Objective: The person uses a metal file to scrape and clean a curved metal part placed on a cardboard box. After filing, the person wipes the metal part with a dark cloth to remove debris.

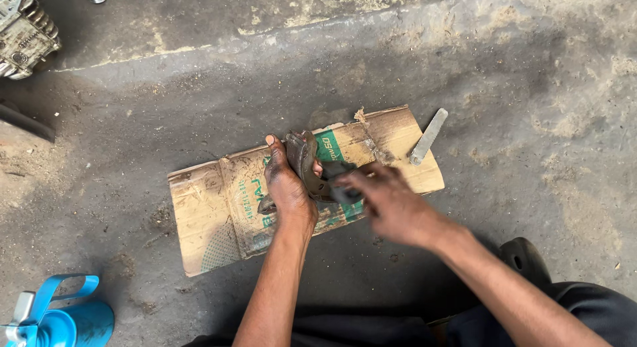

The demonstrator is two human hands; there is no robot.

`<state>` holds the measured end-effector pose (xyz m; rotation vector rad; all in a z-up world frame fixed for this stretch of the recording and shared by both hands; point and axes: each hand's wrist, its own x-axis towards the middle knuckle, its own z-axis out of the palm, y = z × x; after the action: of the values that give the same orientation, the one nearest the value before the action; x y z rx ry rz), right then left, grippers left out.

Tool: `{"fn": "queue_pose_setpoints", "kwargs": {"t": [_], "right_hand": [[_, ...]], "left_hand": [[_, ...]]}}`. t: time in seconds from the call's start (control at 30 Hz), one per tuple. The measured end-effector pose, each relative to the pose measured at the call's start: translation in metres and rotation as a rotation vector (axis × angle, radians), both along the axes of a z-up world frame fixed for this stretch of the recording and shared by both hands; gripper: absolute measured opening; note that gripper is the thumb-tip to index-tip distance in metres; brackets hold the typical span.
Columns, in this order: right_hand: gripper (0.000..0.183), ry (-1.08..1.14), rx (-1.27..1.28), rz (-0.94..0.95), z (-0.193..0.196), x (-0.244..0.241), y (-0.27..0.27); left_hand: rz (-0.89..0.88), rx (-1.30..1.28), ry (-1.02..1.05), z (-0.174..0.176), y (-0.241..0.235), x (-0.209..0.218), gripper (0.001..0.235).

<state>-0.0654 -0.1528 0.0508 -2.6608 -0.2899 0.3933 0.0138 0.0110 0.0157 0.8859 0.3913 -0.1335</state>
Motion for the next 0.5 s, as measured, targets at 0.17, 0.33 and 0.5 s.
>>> {"fn": "queue_pose_setpoints", "kwargs": {"t": [0.17, 0.33, 0.5], "right_hand": [[0.068, -0.048, -0.096, 0.002, -0.002, 0.004, -0.003], [0.048, 0.069, 0.294, -0.173, -0.003, 0.000, 0.020], [0.041, -0.068, 0.157, -0.120, 0.024, 0.005, 0.014]], "left_hand": [[0.008, -0.056, -0.072, -0.001, 0.002, -0.001, 0.054], [-0.030, 0.003, 0.014, -0.009, -0.005, -0.004, 0.058], [0.034, -0.045, -0.005, -0.006, -0.002, 0.000, 0.054]]}}
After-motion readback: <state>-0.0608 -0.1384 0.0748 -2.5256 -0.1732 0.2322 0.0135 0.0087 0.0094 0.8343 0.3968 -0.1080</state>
